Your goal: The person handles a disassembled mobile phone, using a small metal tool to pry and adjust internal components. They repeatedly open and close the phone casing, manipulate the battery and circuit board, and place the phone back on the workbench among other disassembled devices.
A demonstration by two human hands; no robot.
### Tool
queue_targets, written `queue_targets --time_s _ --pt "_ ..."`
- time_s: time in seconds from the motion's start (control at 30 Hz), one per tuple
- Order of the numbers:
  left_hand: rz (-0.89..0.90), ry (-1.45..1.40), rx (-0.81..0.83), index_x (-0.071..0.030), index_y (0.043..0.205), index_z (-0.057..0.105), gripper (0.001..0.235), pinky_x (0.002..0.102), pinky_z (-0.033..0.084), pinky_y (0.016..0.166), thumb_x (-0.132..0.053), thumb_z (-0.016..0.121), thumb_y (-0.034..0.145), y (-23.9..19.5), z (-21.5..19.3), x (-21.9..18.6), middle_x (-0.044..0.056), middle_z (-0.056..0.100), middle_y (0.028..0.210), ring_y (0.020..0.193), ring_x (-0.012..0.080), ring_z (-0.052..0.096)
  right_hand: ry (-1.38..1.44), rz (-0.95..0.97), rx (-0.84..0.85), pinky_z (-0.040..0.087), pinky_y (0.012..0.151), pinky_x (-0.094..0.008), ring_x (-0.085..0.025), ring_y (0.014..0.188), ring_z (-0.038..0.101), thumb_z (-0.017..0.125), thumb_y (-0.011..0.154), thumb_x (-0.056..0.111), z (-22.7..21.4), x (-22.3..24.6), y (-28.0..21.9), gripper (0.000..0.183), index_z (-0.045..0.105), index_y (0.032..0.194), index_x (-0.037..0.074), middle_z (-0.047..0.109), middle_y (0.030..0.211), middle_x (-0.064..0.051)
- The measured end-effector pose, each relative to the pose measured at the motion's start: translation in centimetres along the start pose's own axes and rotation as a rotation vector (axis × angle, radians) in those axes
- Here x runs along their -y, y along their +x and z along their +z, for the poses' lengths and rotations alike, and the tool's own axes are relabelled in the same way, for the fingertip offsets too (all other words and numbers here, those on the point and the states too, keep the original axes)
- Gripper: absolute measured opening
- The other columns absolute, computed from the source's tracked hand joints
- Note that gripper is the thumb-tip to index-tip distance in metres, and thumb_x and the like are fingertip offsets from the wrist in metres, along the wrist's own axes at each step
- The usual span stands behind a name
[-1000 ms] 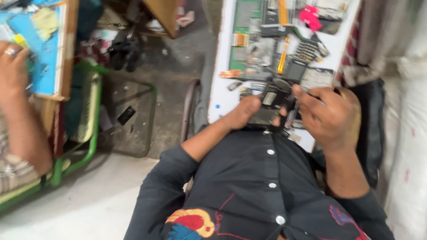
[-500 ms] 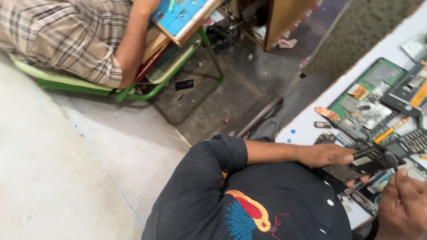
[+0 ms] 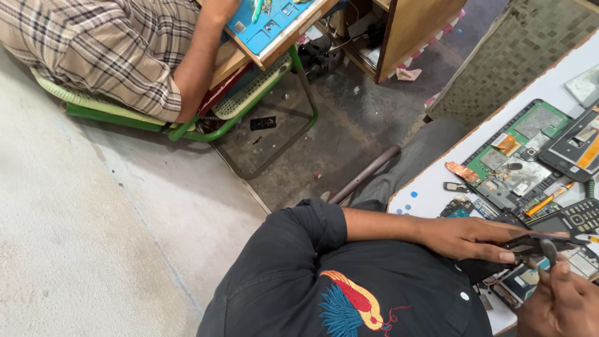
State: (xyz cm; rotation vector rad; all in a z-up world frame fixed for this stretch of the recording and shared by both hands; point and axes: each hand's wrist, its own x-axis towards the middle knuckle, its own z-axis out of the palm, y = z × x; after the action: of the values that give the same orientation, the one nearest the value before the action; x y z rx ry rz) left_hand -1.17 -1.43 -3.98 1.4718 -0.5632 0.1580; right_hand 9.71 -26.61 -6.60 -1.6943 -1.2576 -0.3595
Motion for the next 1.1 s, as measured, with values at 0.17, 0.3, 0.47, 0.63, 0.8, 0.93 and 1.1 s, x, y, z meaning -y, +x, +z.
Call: queue_targets --time_s 0.17,0.3,0.47,0.63,0.8,0.93,1.1 --pt "0.054 -0.080 -0.012 -0.018 0.169 0.008 0.072 0.034 0.032 0.127 -0.037 0.052 0.114 1.2 1.3 -3.3 -0.004 0.009 0.173 0.155 0.0174 0.030 -0.031 0.007 -0.002 0.054 0.083 -0.033 -0.029 0.091 0.068 0.051 0.114 -0.005 0.2 0.5 0.2 0.023 0.058 0.136 -0.002 0.065 0.106 -0.027" --pt "0.049 -0.053 -0.066 -0.018 0.169 0.002 0.078 0.035 0.022 0.130 -0.032 0.054 0.112 0.4 1.9 -6.3 -0.001 -0.005 0.175 0.159 0.0181 0.013 -0.160 0.004 0.051 0.052 0.074 -0.035 -0.030 0.082 0.067 0.060 0.111 0.000 -0.4 3.0 2.2 0.020 0.063 0.131 0.000 0.066 0.098 -0.025" --pt "0.016 -0.257 -0.114 -0.017 0.169 0.007 0.077 0.032 0.019 0.134 -0.031 0.057 0.112 -1.0 2.6 -7.7 0.005 0.014 0.172 0.156 0.0148 0.017 -0.313 0.000 0.150 0.051 0.063 -0.037 -0.030 0.071 0.066 0.070 0.106 0.005 -0.1 7.2 4.6 0.018 0.070 0.124 0.002 0.066 0.088 -0.022" --pt "-0.209 -0.709 -0.281 -0.008 0.171 0.022 0.074 0.045 0.033 0.118 -0.027 0.057 0.109 -0.1 2.9 -6.5 0.018 0.047 0.155 0.143 0.0266 0.043 -0.465 0.125 0.277 0.050 0.057 -0.034 -0.026 0.065 0.066 0.072 0.106 0.007 -0.1 10.6 8.1 0.012 0.073 0.117 0.002 0.066 0.080 -0.018" --pt "-0.188 -0.631 -0.343 -0.011 0.169 0.021 0.074 0.039 0.030 0.129 -0.048 0.051 0.112 -0.2 2.2 -6.4 0.013 0.040 0.158 0.151 0.0207 0.036 -0.562 0.223 0.248 0.050 0.057 -0.041 -0.031 0.057 0.064 0.075 0.097 0.002 0.2 13.2 9.5 0.010 0.079 0.104 -0.003 0.063 0.070 -0.024" --pt "-0.132 -0.905 -0.289 -0.021 0.172 0.013 0.082 0.042 0.037 0.124 -0.066 0.038 0.108 -0.8 2.2 -7.9 0.012 0.041 0.156 0.147 0.0260 0.043 -0.209 0.006 0.182 0.055 0.075 -0.030 -0.023 0.082 0.072 0.069 0.110 0.001 1.2 13.4 9.0 0.018 0.071 0.127 -0.004 0.067 0.090 -0.021" --pt "-0.170 -0.835 -0.264 -0.017 0.172 0.013 0.083 0.042 0.036 0.124 -0.069 0.032 0.110 -0.5 1.9 -9.1 0.014 0.039 0.158 0.145 0.0230 0.041 -0.278 0.111 0.212 0.055 0.072 -0.028 -0.023 0.079 0.072 0.067 0.111 -0.002 0.4 11.8 8.8 0.019 0.072 0.128 -0.006 0.069 0.091 -0.022"
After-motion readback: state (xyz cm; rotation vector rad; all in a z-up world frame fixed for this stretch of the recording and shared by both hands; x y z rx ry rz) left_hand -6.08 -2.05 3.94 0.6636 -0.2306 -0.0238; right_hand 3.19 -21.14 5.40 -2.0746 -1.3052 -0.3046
